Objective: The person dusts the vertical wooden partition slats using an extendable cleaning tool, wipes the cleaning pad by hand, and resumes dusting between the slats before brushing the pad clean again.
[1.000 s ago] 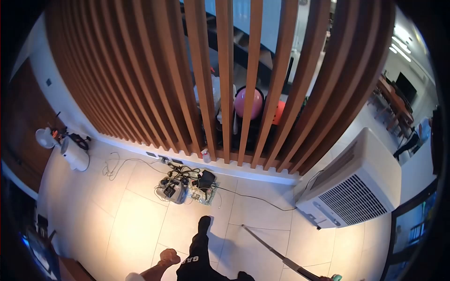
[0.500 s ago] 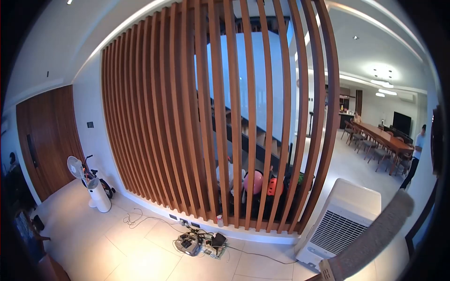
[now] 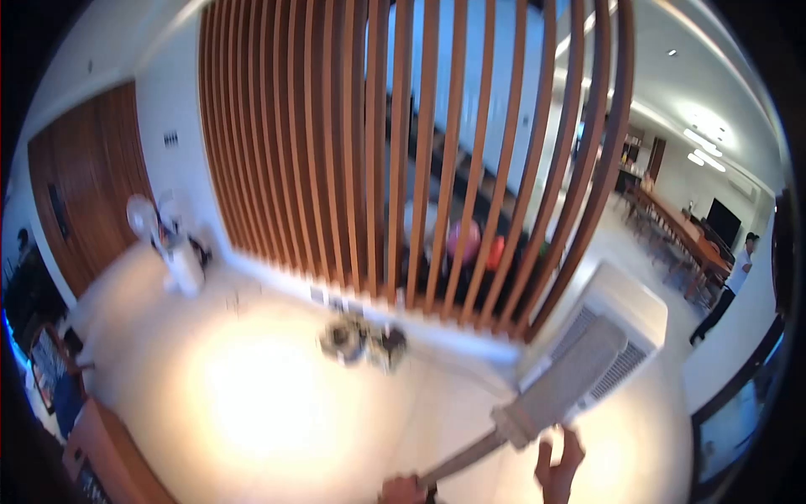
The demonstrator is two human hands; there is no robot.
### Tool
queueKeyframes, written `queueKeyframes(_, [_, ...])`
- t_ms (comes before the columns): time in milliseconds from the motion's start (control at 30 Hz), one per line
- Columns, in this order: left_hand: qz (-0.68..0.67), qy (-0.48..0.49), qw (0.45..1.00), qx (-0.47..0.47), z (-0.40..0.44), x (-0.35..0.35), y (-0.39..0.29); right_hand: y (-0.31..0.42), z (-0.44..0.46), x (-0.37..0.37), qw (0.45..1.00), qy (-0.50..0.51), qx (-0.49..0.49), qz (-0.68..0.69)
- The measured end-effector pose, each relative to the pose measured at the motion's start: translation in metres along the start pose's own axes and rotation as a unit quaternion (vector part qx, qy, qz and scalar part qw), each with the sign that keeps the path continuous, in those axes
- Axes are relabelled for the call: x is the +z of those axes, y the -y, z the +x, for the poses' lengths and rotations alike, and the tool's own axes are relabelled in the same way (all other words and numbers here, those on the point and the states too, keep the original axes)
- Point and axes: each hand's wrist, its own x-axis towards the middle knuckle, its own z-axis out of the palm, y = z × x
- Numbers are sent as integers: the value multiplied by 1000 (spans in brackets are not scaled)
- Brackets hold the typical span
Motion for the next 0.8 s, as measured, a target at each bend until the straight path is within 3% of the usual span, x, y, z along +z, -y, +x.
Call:
queueKeyframes(33, [40,92,994,-45,-10,2,-4,-2,14,-10,988,74,-66,-117])
queueKeyframes(100, [38,31,999,1,-31,15,-13,-9,16,-2,934,209,5,-291])
queueKeyframes(133, [28,25,999,21,-41,18,-19,-23,5,5,884,233,-11,-404])
queueKeyframes(233, [24,0,998,58,-46,17,-28,-50,-2,-23,852,252,33,-458])
queueKeyframes(300, [35,6,996,76,-54,17,-33,-96,3,-51,840,155,41,-519])
queueKeyframes(433, [59,-3,991,118,-57,25,-44,-175,42,-123,803,48,187,-564])
queueKeyframes(500, [68,-7,991,119,-53,34,-53,-195,57,-158,813,1,194,-550])
queueKeyframes(567, [103,8,986,129,-49,40,-64,-223,66,-203,868,29,333,-367])
queueKeyframes(633, [128,29,983,126,-44,45,-80,-275,44,-235,833,3,385,-397])
queueKeyframes(700, [129,106,982,82,-36,51,-98,-353,-9,-265,884,-32,76,-460])
queueKeyframes(733, [187,141,968,94,-26,60,-102,-383,-24,-277,887,-30,69,-455])
queueKeyframes(767, [212,182,959,39,-19,69,-115,-399,-46,-288,888,-25,68,-454])
queueKeyframes(800, [191,138,968,84,-23,67,-129,-411,-57,-294,872,-53,97,-477])
